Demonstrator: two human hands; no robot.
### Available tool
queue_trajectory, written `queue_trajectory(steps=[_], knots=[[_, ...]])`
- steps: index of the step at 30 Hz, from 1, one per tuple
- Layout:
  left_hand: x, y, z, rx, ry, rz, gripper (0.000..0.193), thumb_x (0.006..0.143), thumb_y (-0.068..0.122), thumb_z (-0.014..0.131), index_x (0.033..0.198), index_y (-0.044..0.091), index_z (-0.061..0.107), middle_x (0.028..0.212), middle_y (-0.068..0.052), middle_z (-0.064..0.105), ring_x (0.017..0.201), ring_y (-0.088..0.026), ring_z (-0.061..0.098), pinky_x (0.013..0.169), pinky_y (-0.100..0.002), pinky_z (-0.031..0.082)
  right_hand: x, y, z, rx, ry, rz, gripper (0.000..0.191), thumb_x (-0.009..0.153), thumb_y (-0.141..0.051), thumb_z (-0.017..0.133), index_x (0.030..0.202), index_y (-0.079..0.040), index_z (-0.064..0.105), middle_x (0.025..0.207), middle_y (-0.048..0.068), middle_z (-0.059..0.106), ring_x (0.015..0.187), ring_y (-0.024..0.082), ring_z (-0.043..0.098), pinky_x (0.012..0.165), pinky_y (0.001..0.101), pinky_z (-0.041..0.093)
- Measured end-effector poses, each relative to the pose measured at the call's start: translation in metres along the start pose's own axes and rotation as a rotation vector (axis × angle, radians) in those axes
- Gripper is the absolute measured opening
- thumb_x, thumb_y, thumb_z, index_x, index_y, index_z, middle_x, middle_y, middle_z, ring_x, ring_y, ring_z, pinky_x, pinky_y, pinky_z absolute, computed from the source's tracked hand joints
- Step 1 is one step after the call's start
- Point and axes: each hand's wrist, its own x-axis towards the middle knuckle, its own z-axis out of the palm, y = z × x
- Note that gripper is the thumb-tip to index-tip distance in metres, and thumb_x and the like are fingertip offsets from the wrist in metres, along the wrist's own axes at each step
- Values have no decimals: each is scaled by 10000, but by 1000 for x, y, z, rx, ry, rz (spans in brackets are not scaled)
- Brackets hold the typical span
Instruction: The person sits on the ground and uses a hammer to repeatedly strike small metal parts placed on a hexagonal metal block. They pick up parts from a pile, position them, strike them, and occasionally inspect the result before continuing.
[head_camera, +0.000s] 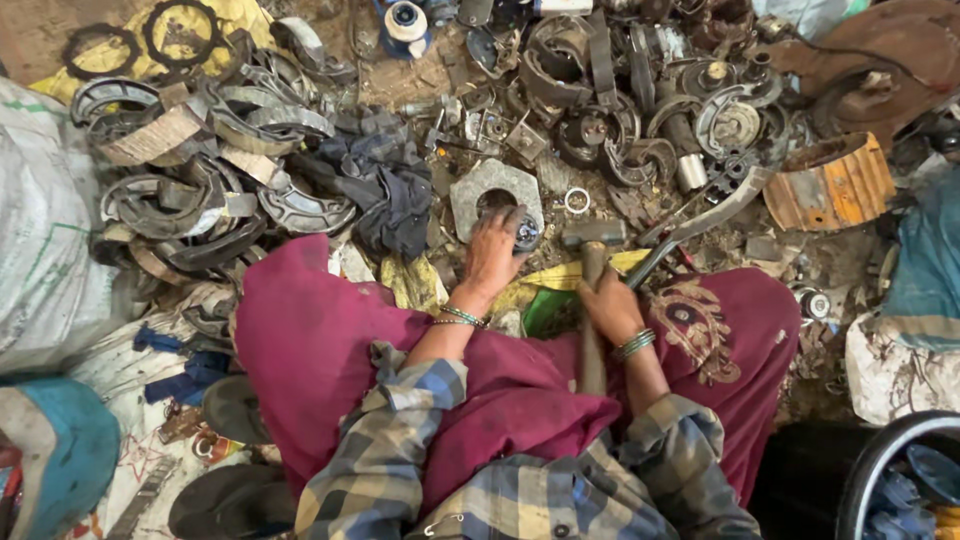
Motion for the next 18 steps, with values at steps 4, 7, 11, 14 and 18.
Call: queue_trajectory(steps=[4, 7, 11, 14, 18], knots=[[3, 9, -15, -199, -11, -161, 785, 738, 330, 907, 1392, 49, 577, 1335, -177, 646, 1118, -343, 679, 958, -409, 547, -9, -27, -21, -158, 309, -252, 636, 903, -271, 702, 1424, 34, 503, 1316, 311, 605, 1103, 466, 637, 919, 495, 549], [9, 18, -31, -419, 72, -220, 680, 794, 395, 871, 1339, 68, 629, 1196, -165, 737, 1081, -298, 738, 931, -383, 573, -2, -60, -39, 454, 186, -262, 530, 1011, -351, 592, 1399, 9, 558, 1318, 204, 659, 1165, 359, 651, 1002, 446, 533], [10, 28, -46, -710, 59, -210, 626, 884, 427, 790, 1374, 79, 618, 1201, -161, 751, 1116, -278, 741, 965, -366, 559, 24, -93, -40, 1134, -172, 601, 506, 1101, -440, 471, 1364, -62, 681, 1242, 141, 720, 908, 322, 463, 822, 489, 282], [6, 31, -50, -708, 68, -106, 630, 929, 398, 768, 1435, 75, 574, 1276, -177, 716, 1184, -311, 697, 1011, -394, 526, 46, -99, -22, 1743, -463, 397, 477, 1036, -465, 498, 1229, -58, 655, 1204, 101, 714, 1048, 222, 690, 935, 388, 570], [4, 32, -50, -673, 49, -37, 695, 917, 368, 788, 1475, 62, 508, 1339, -195, 671, 1235, -323, 670, 1046, -409, 511, 53, -82, 8, 1768, -443, 307, 344, 1059, -351, 555, 1276, -97, 638, 1226, 48, 692, 1083, 172, 669, 975, 383, 553]])
